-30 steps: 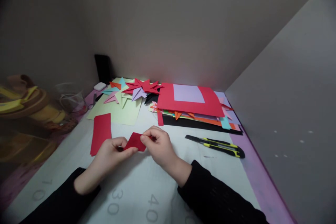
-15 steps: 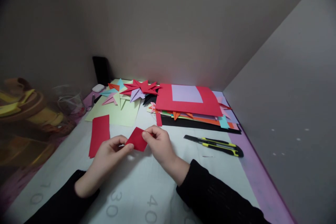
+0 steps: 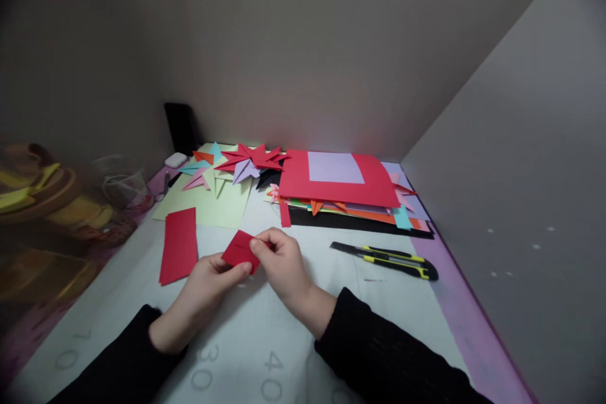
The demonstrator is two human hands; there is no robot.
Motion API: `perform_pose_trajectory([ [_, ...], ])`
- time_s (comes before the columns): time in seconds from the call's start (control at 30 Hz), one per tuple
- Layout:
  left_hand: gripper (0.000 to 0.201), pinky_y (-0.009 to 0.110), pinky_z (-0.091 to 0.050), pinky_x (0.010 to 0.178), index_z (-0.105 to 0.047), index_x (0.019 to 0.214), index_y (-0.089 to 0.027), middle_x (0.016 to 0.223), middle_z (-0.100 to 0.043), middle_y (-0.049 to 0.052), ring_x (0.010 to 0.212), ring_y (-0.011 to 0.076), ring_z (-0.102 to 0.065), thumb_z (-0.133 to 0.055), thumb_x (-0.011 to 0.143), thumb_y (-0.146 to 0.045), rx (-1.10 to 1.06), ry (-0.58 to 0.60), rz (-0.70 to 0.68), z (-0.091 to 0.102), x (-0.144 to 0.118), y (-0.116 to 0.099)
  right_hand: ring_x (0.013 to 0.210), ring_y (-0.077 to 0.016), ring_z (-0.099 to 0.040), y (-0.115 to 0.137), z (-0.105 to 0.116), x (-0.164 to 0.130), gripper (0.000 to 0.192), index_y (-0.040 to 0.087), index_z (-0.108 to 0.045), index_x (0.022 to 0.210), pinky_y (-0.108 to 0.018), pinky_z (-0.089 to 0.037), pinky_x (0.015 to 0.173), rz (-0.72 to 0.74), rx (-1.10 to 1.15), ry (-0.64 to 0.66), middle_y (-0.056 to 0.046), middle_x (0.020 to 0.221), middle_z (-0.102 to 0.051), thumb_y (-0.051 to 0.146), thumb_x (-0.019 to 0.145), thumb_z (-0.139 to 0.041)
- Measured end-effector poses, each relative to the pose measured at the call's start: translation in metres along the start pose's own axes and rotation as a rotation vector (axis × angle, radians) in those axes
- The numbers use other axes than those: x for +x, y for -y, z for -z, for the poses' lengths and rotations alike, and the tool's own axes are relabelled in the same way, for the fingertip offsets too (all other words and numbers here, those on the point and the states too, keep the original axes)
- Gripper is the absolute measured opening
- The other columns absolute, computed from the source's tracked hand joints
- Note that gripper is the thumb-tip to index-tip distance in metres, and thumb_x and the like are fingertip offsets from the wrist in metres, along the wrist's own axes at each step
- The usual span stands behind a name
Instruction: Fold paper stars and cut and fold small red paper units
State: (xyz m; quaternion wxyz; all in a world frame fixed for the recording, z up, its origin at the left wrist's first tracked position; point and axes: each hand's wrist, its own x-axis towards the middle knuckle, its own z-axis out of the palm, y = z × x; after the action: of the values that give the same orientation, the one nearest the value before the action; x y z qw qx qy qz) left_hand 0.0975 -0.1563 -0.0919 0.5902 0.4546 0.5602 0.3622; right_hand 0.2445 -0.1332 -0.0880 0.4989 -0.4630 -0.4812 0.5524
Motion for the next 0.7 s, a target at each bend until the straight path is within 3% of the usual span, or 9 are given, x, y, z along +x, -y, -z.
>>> perform_pose_trajectory([
  [0.1, 0.028, 0.024, -0.04, 0.058, -0.068, 0.072, -0.011, 0.067, -0.066, 0.004, 0.059, 0.0129, -0.052, -0.07, 0.069, -0.039, -0.085, 0.04, 0.014, -0.003, 0.0, 0.002, 0.062, -0.0129, -0.049, 0.001, -0.002, -0.001, 0.018, 0.018, -0.057, 0.063, -0.025, -0.04, 0.06, 0.023, -0.008, -0.006, 0.001, 0.064, -0.056, 0.03, 0.076, -0.062],
  [0.27, 0.035, 0.022, -0.03, 0.047, -0.056, 0.053, -0.014, 0.05, -0.052, -0.002, 0.048, 0.0096, -0.041, -0.064, 0.073, -0.041, 0.175, -0.065, -0.034, -0.004, -0.002, -0.004, 0.063, -0.013, -0.049, -0.001, -0.002, -0.001, 0.017, 0.018, -0.058, 0.063, -0.026, -0.04, 0.062, 0.031, 0.006, -0.034, 0.001, 0.064, -0.056, 0.029, 0.076, -0.062],
  [0.4, 0.039, 0.023, -0.037, 0.055, -0.058, 0.055, -0.015, 0.055, -0.056, 0.0, 0.055, 0.0127, -0.049, -0.052, 0.082, -0.041, 0.254, -0.011, -0.106, -0.006, -0.003, 0.0, 0.056, -0.0105, -0.042, 0.001, 0.003, 0.009, 0.02, 0.018, -0.056, 0.061, -0.024, -0.035, 0.056, 0.036, 0.123, -0.11, 0.004, 0.057, -0.049, 0.03, 0.075, -0.064],
  [0.53, 0.032, 0.024, -0.041, 0.06, -0.061, 0.062, -0.015, 0.062, -0.06, 0.002, 0.062, 0.0146, -0.054, -0.053, 0.082, -0.039, 0.214, -0.008, -0.13, -0.007, -0.004, 0.002, 0.052, -0.0089, -0.035, 0.003, 0.008, 0.018, 0.022, 0.018, -0.055, 0.06, -0.022, -0.029, 0.052, 0.051, 0.206, -0.205, 0.006, 0.054, -0.044, 0.031, 0.074, -0.065],
  [0.63, 0.021, 0.024, -0.043, 0.061, -0.062, 0.072, -0.015, 0.068, -0.063, 0.001, 0.064, 0.0148, -0.056, -0.063, 0.074, -0.036, 0.141, -0.052, -0.162, -0.007, -0.005, -0.002, 0.054, -0.0093, -0.038, 0.001, 0.004, 0.014, 0.021, 0.018, -0.056, 0.061, -0.022, -0.031, 0.054, 0.012, 0.192, -0.138, 0.005, 0.055, -0.047, 0.032, 0.073, -0.065],
  [0.7, 0.023, 0.023, -0.04, 0.057, -0.06, 0.067, -0.016, 0.063, -0.059, -0.001, 0.06, 0.0135, -0.053, -0.066, 0.072, -0.037, 0.141, -0.115, -0.173, -0.005, -0.006, -0.004, 0.054, -0.0096, -0.04, -0.001, 0.0, 0.01, 0.022, 0.018, -0.055, 0.06, -0.023, -0.033, 0.054, -0.035, 0.18, -0.076, 0.005, 0.055, -0.048, 0.033, 0.073, -0.065],
])
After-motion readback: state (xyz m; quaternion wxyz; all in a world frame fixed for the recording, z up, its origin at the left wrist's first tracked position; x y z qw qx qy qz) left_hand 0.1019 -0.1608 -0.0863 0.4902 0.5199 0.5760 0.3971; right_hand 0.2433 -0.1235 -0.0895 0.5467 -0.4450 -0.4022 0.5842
